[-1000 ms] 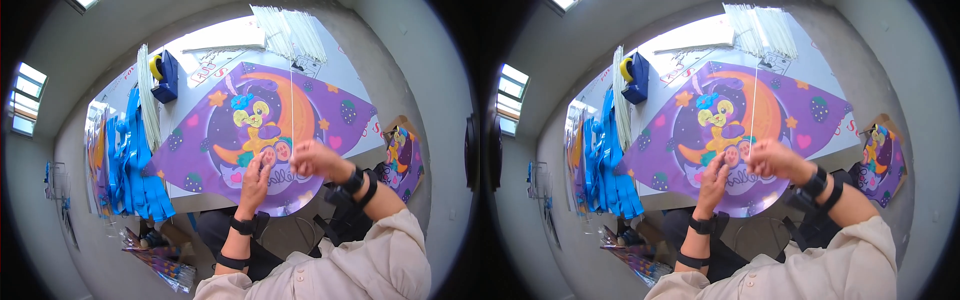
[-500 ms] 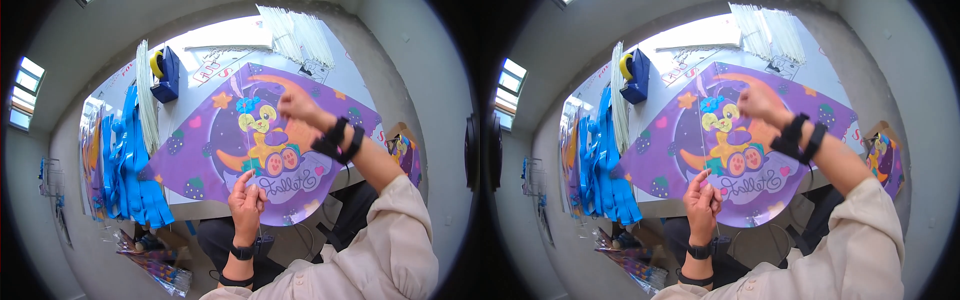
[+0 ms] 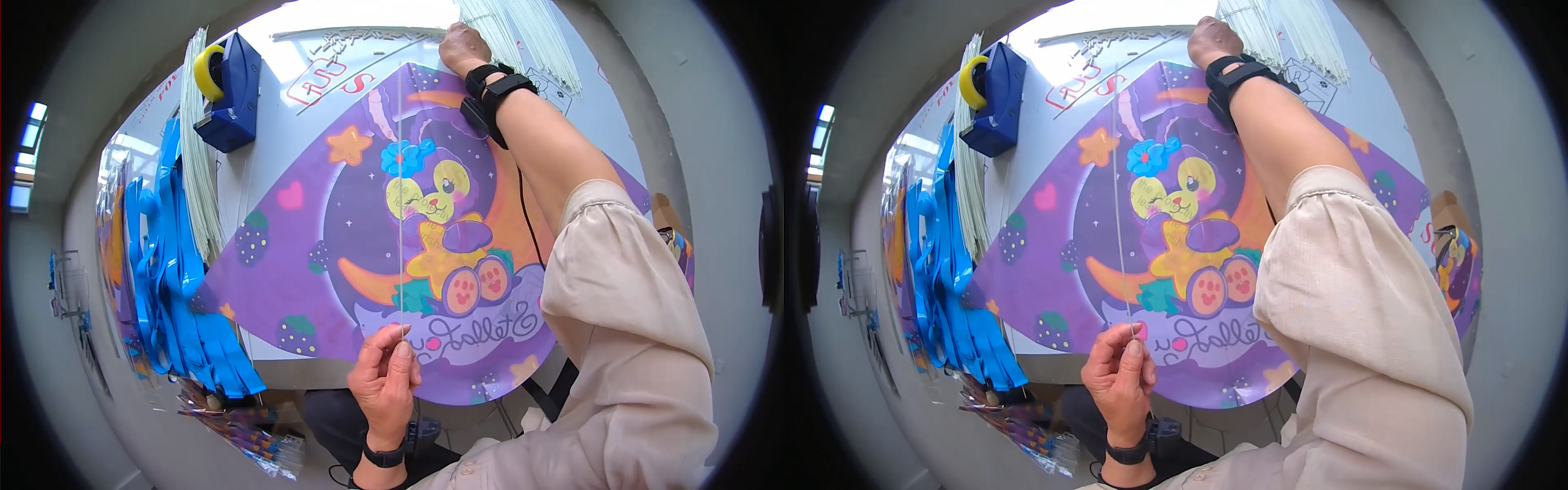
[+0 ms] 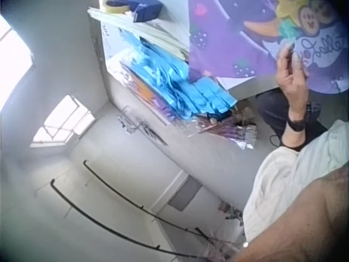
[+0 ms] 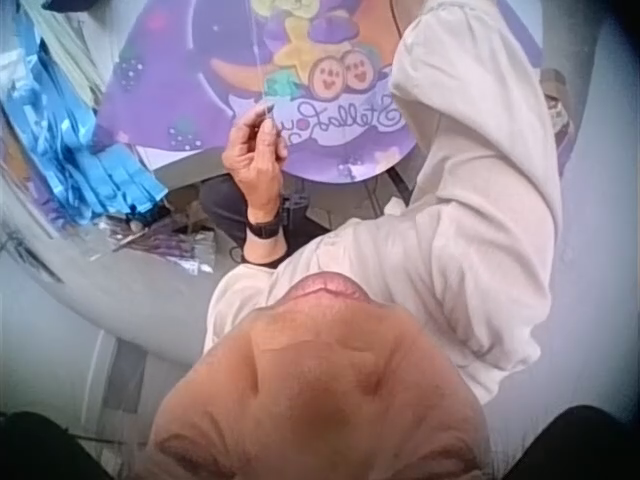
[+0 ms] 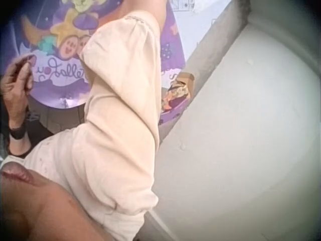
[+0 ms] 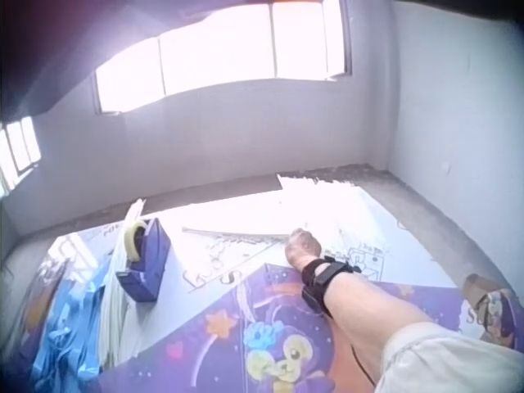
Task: Assembling a kite by attaching strings and supporting rods to the plastic film.
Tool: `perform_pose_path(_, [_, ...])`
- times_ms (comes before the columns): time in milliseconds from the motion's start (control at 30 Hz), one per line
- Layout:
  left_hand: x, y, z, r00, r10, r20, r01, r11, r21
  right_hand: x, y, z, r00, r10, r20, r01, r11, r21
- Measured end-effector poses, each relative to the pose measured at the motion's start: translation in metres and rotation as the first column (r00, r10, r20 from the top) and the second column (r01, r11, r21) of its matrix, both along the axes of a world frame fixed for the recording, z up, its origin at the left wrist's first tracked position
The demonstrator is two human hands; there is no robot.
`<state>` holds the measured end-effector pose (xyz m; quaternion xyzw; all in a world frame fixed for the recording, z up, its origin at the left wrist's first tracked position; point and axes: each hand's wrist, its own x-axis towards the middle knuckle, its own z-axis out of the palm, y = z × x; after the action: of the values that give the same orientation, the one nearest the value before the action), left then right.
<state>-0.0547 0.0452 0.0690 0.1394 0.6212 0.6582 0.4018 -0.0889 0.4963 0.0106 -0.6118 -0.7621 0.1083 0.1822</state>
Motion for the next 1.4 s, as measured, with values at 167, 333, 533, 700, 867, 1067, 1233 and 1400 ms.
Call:
perform_pose_path(167, [-0.004, -0.011, 0.015, 0.953, 0.024, -0.302, -0.039, 0.998, -0.047, 0.026, -0.046, 0.036, 0.448, -0.393, -0.803, -0.35, 0.749, -0.562])
perform_pose_path(333, [-0.008, -0.031, 0.044, 0.769, -0.01, -0.639, -0.059, 0.994, -0.087, 0.094, -0.129, 0.089, -0.091, -0.79, -0.606, -0.724, 0.47, -0.505])
perform_pose_path(533, [0.018, -0.063, 0.063, 0.688, -0.029, -0.725, 0.024, 1.0, -0.017, 0.138, -0.198, 0.119, -0.252, -0.821, -0.513, -0.808, 0.47, -0.356])
perform_pose_path(700, [0.036, -0.078, 0.071, 0.67, -0.021, -0.742, 0.024, 1.0, -0.007, 0.154, -0.233, 0.137, -0.292, -0.813, -0.504, -0.817, 0.486, -0.311])
perform_pose_path(867, [0.044, -0.084, 0.072, 0.613, -0.007, -0.79, 0.028, 1.0, 0.014, 0.164, -0.248, 0.147, -0.311, -0.779, -0.544, -0.804, 0.521, -0.287])
perform_pose_path(1067, [0.044, -0.088, 0.076, 0.581, -0.018, -0.813, 0.026, 1.0, -0.004, 0.17, -0.255, 0.148, -0.332, -0.755, -0.566, -0.792, 0.549, -0.268])
perform_pose_path(1233, [0.045, -0.088, 0.075, 0.583, -0.059, -0.81, 0.033, 0.998, -0.049, 0.173, -0.254, 0.144, -0.318, -0.708, -0.631, -0.758, 0.59, -0.279])
perform_pose_path(1400, [0.045, -0.086, 0.073, 0.61, -0.082, -0.788, 0.059, 0.997, -0.058, 0.174, -0.253, 0.139, -0.341, -0.716, -0.609, -0.734, 0.607, -0.304])
